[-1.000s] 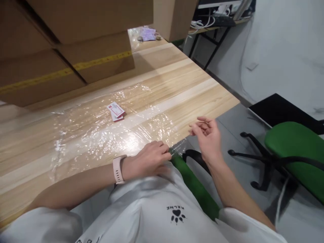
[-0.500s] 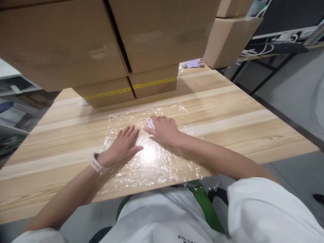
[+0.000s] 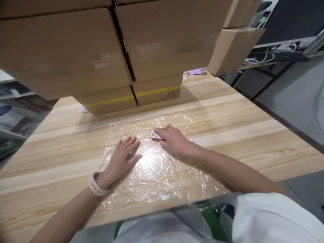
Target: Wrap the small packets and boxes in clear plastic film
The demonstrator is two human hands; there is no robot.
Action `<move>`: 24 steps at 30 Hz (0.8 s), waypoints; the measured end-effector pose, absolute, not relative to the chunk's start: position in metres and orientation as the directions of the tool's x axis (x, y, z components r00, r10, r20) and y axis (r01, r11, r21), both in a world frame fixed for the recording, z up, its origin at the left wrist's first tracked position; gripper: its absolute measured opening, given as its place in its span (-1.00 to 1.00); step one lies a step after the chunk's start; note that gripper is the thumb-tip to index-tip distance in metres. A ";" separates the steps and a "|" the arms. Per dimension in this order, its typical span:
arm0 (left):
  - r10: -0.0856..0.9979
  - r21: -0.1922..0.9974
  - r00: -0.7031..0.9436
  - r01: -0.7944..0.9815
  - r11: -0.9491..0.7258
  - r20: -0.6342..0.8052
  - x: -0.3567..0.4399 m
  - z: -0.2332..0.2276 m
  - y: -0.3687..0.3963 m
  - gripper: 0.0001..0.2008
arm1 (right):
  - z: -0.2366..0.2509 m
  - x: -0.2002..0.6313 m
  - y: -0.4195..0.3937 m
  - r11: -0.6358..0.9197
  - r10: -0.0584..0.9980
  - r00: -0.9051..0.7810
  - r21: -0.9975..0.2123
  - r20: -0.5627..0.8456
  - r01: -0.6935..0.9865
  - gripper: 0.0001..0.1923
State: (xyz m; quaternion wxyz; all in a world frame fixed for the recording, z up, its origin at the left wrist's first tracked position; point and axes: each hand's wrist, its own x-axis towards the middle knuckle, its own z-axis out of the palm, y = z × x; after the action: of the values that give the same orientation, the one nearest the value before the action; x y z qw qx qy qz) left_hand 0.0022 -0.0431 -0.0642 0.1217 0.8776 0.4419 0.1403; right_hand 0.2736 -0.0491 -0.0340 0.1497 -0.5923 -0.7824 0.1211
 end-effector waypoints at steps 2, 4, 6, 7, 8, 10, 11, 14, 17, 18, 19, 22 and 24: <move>0.822 0.426 0.529 0.707 -0.565 0.211 0.001 -0.064 -0.043 -0.72 | -0.036 0.280 -0.051 0.213 0.977 -0.194 -0.529 0.091 0.821 -0.58; 0.841 0.522 0.466 0.661 -0.538 0.276 0.000 -0.063 -0.042 -0.83 | -0.036 0.287 -0.051 0.115 0.987 -0.160 -0.772 0.018 0.625 -0.57; 0.892 0.654 0.361 0.611 -0.446 0.271 0.000 -0.057 -0.037 -0.84 | -0.031 0.297 -0.054 -0.028 0.977 -0.186 -0.931 -0.102 0.364 -0.54; 0.919 0.713 0.312 0.585 -0.387 0.242 0.002 -0.051 -0.032 -0.85 | -0.027 0.301 -0.058 -0.092 0.966 -0.209 -0.960 -0.150 0.265 -0.53; 0.939 0.771 0.280 0.547 -0.325 0.197 0.006 -0.044 -0.026 -0.86 | -0.021 0.306 -0.063 -0.136 0.954 -0.238 -0.969 -0.184 0.206 -0.51; 0.956 0.868 0.278 0.446 -0.218 0.097 0.020 -0.026 -0.007 -0.87 | -0.008 0.312 -0.076 -0.160 0.929 -0.306 -0.971 -0.209 0.177 -0.48; 0.948 0.921 0.316 0.357 -0.157 0.039 0.031 -0.015 0.003 -0.87 | -0.001 0.314 -0.084 -0.154 0.917 -0.340 -0.971 -0.210 0.185 -0.47; 0.926 0.983 0.378 0.170 -0.066 -0.003 0.079 0.018 0.031 -0.87 | 0.011 0.319 -0.103 -0.145 0.884 -0.416 -0.970 -0.215 0.193 -0.47; 0.870 0.984 0.487 0.104 -0.147 0.079 0.133 0.039 0.036 -0.87 | 0.005 0.330 -0.107 -0.188 0.911 -0.352 -0.976 -0.214 0.107 -0.47; 0.848 0.985 0.523 0.081 -0.153 0.089 0.149 0.042 0.032 -0.87 | 0.000 0.337 -0.105 -0.215 0.933 -0.284 -0.975 -0.222 0.058 -0.47; 0.826 0.988 0.557 0.059 -0.141 0.084 0.163 0.042 0.026 -0.86 | -0.005 0.346 -0.102 -0.242 0.951 -0.197 -0.970 -0.236 -0.002 -0.47; 0.742 0.994 0.669 0.041 -0.101 0.048 0.194 0.030 0.006 -0.85 | -0.021 0.375 -0.091 -0.262 0.956 0.074 -0.941 -0.283 -0.213 -0.56; 0.654 0.978 0.754 0.082 -0.192 0.065 0.206 0.018 -0.006 -0.83 | -0.028 0.394 -0.083 -0.198 0.933 0.237 -0.937 -0.270 -0.288 -0.68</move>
State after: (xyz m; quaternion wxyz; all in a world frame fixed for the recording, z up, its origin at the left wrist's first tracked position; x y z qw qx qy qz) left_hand 0.2061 -0.0059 0.0184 0.5840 0.7320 0.2512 0.2449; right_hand 0.3936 -0.0832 -0.0279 0.5614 -0.5508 -0.2929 0.5438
